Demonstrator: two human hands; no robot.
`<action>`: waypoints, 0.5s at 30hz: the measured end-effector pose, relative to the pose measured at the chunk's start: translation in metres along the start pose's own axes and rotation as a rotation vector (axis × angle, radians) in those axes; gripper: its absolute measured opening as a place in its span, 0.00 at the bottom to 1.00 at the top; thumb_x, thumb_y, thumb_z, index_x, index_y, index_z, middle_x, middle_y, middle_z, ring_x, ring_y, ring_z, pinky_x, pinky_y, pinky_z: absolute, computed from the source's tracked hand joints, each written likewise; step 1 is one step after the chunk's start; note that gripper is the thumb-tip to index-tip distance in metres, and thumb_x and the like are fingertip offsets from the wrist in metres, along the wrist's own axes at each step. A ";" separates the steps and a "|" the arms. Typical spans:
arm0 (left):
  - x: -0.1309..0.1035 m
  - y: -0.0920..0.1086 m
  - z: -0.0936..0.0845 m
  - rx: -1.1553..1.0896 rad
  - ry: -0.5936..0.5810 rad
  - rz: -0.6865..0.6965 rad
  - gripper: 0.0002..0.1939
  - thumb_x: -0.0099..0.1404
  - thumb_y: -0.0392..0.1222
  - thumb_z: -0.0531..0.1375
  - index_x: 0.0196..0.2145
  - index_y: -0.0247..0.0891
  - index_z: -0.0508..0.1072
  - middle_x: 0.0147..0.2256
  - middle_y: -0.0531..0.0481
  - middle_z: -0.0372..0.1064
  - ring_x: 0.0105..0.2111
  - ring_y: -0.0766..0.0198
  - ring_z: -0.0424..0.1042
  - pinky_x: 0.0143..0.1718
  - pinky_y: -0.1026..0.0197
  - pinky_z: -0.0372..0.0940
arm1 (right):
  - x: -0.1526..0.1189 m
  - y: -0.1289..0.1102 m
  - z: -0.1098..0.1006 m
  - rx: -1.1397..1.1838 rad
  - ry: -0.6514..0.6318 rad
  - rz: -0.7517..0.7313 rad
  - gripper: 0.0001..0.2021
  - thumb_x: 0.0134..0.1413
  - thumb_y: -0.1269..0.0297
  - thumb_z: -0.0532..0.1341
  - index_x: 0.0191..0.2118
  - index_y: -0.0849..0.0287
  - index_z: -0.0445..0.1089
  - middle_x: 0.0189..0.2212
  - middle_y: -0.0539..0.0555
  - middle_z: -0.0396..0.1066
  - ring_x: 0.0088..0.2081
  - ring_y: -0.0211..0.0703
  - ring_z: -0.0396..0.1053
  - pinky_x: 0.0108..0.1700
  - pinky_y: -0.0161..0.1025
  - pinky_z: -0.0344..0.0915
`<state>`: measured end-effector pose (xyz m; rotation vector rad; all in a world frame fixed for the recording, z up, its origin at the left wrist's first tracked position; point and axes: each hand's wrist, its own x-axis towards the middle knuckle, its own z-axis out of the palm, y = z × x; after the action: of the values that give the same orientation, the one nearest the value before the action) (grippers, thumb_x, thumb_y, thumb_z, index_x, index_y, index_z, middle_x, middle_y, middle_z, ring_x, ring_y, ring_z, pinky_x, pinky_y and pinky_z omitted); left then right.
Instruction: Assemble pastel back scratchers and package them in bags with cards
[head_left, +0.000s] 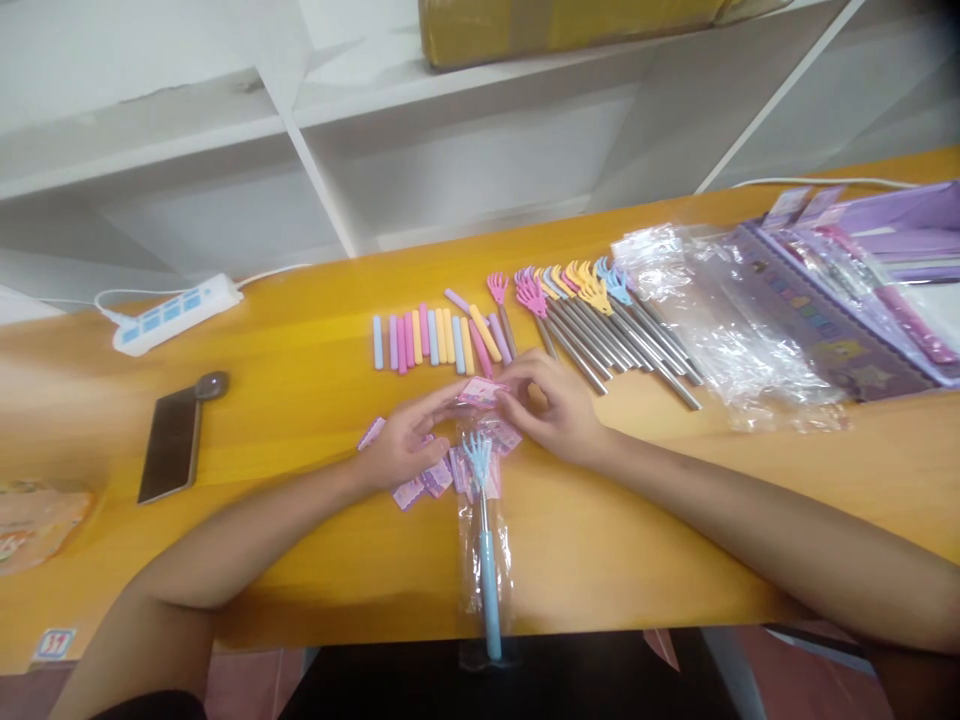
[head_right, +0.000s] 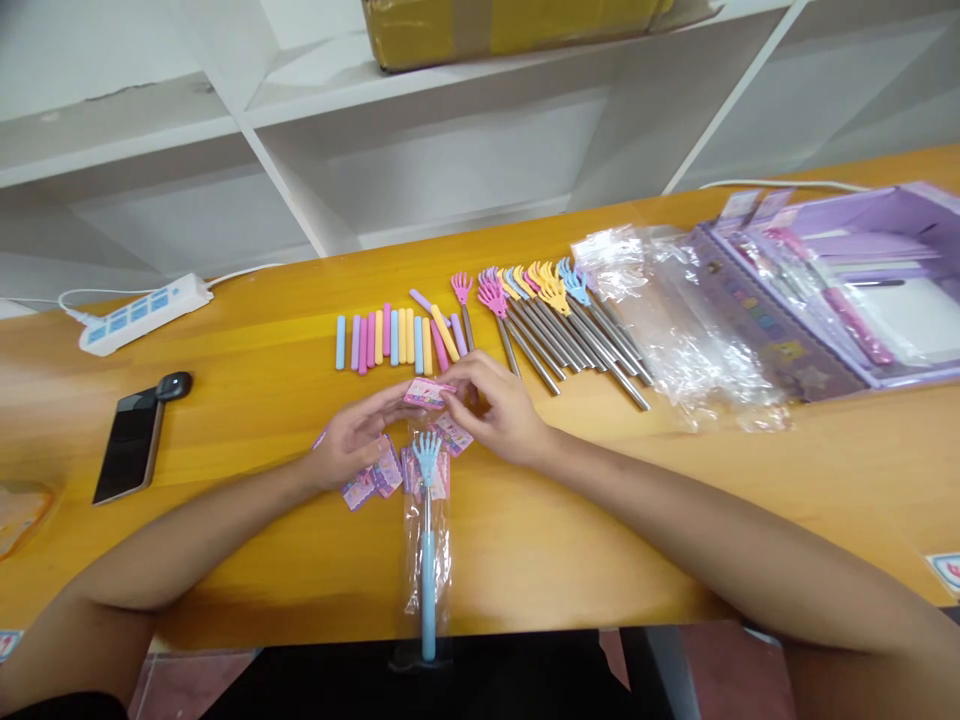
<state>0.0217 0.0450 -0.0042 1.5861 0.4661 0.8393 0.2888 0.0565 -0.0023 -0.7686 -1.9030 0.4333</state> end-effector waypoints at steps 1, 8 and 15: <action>0.000 0.001 0.000 -0.004 -0.002 -0.006 0.35 0.77 0.51 0.65 0.77 0.52 0.64 0.75 0.40 0.62 0.73 0.44 0.66 0.75 0.37 0.62 | 0.000 0.000 0.000 -0.013 -0.006 -0.032 0.09 0.70 0.69 0.64 0.53 0.53 0.74 0.41 0.54 0.76 0.40 0.43 0.74 0.39 0.42 0.74; -0.002 0.004 0.001 -0.024 -0.005 -0.041 0.34 0.77 0.49 0.66 0.76 0.52 0.65 0.75 0.40 0.62 0.71 0.44 0.69 0.72 0.41 0.67 | -0.001 0.002 0.002 -0.057 -0.058 -0.164 0.14 0.70 0.74 0.63 0.56 0.53 0.74 0.44 0.56 0.74 0.43 0.43 0.75 0.40 0.41 0.75; -0.002 0.001 0.001 -0.073 0.035 -0.076 0.33 0.76 0.46 0.67 0.75 0.51 0.68 0.74 0.39 0.64 0.70 0.45 0.71 0.70 0.44 0.70 | -0.003 0.002 0.001 -0.057 -0.050 -0.119 0.12 0.70 0.72 0.62 0.55 0.53 0.73 0.43 0.55 0.74 0.43 0.44 0.74 0.42 0.42 0.73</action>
<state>0.0208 0.0423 -0.0039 1.4796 0.5124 0.8189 0.2897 0.0566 -0.0058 -0.6822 -2.0035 0.3284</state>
